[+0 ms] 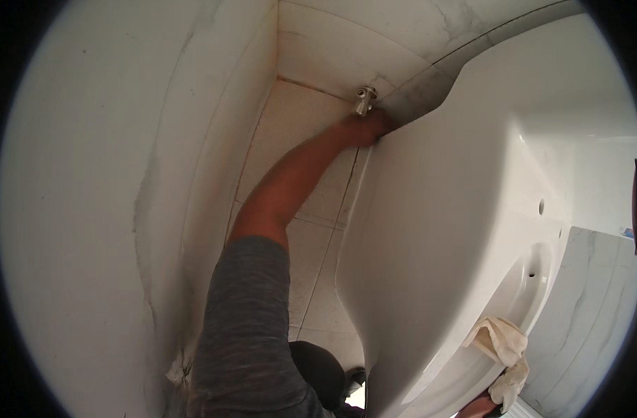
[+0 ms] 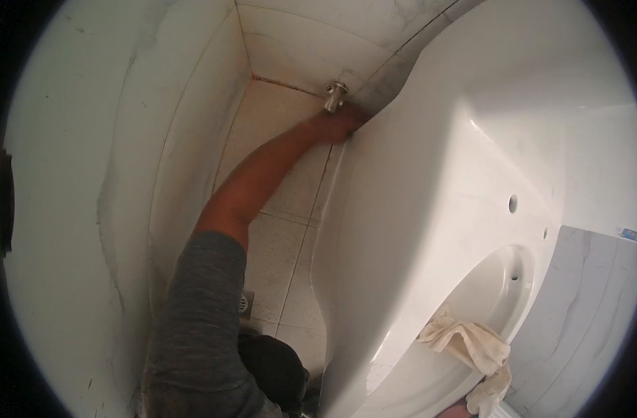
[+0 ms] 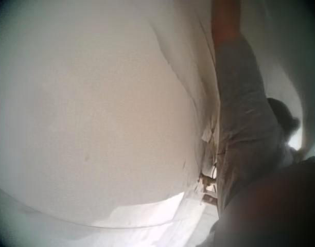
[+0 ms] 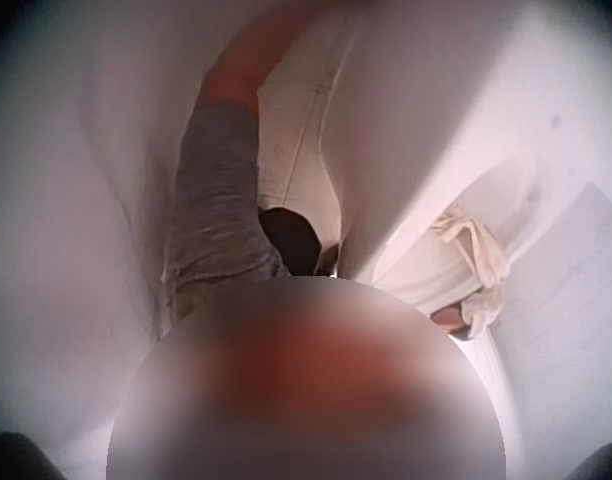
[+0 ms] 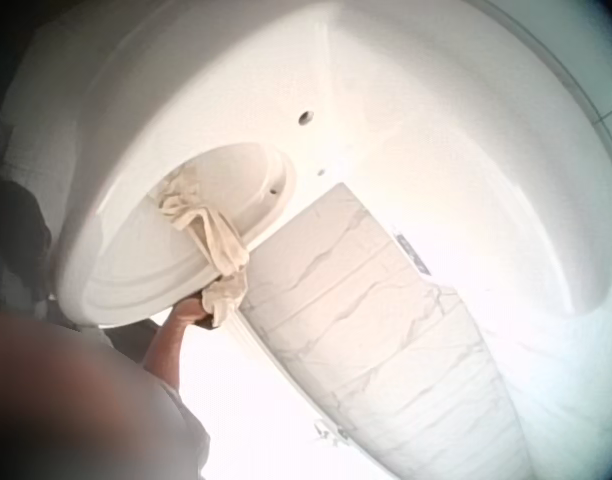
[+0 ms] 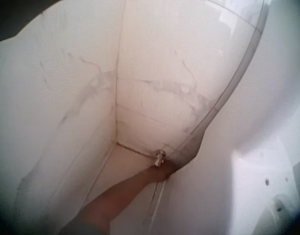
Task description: The person kneels on the floor and applies a cleaning paste to a cloth, then wipes the toilet bowl, seat, and the floor area around the base. The person repeatedly applies more paste and wipes the same areas multiple times.
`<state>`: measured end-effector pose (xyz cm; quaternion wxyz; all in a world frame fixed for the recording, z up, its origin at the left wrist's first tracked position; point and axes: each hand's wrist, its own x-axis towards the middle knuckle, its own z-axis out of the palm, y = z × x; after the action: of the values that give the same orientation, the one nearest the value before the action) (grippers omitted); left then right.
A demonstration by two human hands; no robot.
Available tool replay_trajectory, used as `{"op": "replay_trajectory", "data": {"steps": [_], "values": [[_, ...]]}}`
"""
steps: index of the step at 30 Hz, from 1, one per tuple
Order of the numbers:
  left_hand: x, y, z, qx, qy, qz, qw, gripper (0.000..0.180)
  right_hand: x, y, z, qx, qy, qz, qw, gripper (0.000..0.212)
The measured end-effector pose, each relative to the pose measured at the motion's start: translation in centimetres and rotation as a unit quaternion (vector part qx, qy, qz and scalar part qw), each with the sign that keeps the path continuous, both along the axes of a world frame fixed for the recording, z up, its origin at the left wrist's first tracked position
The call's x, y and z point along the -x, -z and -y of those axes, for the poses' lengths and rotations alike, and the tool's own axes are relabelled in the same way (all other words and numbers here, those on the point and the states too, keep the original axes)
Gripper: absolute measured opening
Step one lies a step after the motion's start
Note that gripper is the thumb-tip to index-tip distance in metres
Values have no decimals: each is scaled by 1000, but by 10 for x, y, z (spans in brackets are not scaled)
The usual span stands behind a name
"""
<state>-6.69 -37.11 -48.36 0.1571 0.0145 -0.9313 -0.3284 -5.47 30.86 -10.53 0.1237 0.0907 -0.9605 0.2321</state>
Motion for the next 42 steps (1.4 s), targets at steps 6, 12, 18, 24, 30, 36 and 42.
{"op": "replay_trajectory", "data": {"steps": [6,12,18,24,30,36,42], "values": [[1,-9,2,-8,38,-32,999,51,-2,-3,-6,4,0,-5,1000,51],[-4,-22,-1,-17,35,-16,999,52,-7,-7,0,1,6,-5,1000,52],[-5,-26,2,8,57,-26,998,54,-11,-7,-6,5,23,8,1000,53],[-6,-26,9,29,89,-21,995,55,-4,-4,-30,-88,-48,-25,995,42],[-7,-9,13,7,92,-46,995,46,-6,-2,-21,-36,-23,-52,998,37],[-28,-20,11,-26,32,50,998,35,1,1,-12,36,-15,-31,999,38],[-40,-32,8,-48,-14,48,998,33,5,2,-17,114,-6,-13,993,40]]}}
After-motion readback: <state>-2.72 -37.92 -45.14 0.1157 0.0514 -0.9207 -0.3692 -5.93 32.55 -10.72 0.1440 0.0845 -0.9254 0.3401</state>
